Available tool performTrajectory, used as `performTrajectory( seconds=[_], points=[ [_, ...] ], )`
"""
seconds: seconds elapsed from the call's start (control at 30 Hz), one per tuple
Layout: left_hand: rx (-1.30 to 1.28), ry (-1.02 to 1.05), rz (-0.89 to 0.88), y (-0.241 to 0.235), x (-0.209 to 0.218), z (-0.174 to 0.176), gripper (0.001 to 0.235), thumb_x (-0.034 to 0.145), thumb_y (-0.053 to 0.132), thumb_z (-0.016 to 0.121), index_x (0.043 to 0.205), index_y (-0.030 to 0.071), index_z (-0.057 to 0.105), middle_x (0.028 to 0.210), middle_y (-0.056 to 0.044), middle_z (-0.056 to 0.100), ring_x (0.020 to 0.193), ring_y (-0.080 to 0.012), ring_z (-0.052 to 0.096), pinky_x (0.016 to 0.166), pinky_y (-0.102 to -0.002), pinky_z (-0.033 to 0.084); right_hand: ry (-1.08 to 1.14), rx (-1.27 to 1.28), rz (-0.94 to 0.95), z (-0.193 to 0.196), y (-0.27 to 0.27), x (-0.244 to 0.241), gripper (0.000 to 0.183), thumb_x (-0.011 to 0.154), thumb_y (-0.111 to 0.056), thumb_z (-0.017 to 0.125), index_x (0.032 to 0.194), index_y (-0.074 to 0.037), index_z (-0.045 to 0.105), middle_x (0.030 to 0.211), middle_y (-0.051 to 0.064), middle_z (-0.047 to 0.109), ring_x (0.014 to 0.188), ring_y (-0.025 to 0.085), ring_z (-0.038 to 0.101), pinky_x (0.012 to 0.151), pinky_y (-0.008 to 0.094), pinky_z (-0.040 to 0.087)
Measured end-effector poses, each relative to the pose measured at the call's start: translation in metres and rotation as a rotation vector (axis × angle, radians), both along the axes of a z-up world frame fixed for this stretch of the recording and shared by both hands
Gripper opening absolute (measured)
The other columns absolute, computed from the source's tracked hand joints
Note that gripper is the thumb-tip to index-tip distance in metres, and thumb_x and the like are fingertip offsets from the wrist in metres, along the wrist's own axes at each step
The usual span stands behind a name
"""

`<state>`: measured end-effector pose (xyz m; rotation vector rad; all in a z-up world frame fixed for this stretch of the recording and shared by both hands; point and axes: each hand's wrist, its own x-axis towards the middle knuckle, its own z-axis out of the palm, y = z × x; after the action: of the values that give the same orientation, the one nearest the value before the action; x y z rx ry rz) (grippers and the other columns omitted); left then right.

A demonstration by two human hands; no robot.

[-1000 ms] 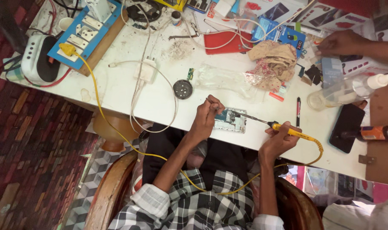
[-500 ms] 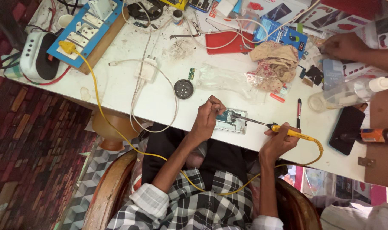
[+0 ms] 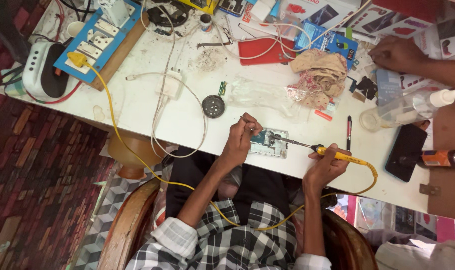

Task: The person uses a soldering iron and tweezers to work on a small circuit board placed on a cluttered workbench. They repeatedly apply the soldering iron to specific points on the board while holding components with tweezers.

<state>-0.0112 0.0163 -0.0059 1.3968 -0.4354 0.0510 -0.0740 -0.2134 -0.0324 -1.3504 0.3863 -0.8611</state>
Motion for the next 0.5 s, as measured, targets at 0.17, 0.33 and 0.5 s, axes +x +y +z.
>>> performTrajectory(
  seconds=[0.17,0.33,0.5],
  points=[
    [-0.013,-0.014,0.004,-0.0010,-0.0013,-0.0032,0.032,0.117,0.026,0.033,0.099,0.003,0.044,0.081,-0.004,0.050,0.077,-0.0127,0.046,0.077,-0.028,0.047,-0.001,0.005,-0.011,-0.0029,-0.0012,-0.0018,0.015,0.111,-0.008,0.056,0.104,-0.002,0.044,0.080,0.009,0.056,0.056,0.014,0.054,0.054,0.027,0.047],
    [-0.016,0.008,-0.005,-0.0024,0.0011,-0.0040,0.032,0.117,0.027,0.033,0.098,0.003,0.044,0.080,-0.003,0.050,0.074,-0.0114,0.045,0.075,-0.027,0.046,0.014,0.004,-0.012,-0.0015,-0.0020,-0.0022,0.014,0.110,-0.007,0.055,0.103,-0.002,0.044,0.079,0.009,0.057,0.056,0.014,0.053,0.055,0.027,0.047],
    [0.080,0.176,-0.008,0.0003,-0.0005,-0.0003,0.029,0.111,0.025,0.033,0.097,0.003,0.047,0.077,-0.003,0.051,0.060,-0.0123,0.035,0.060,-0.027,0.037,0.063,-0.020,-0.029,0.0020,0.0009,-0.0007,0.012,0.111,-0.011,0.054,0.107,-0.002,0.046,0.081,0.008,0.057,0.059,0.014,0.058,0.059,0.027,0.052]
  ],
)
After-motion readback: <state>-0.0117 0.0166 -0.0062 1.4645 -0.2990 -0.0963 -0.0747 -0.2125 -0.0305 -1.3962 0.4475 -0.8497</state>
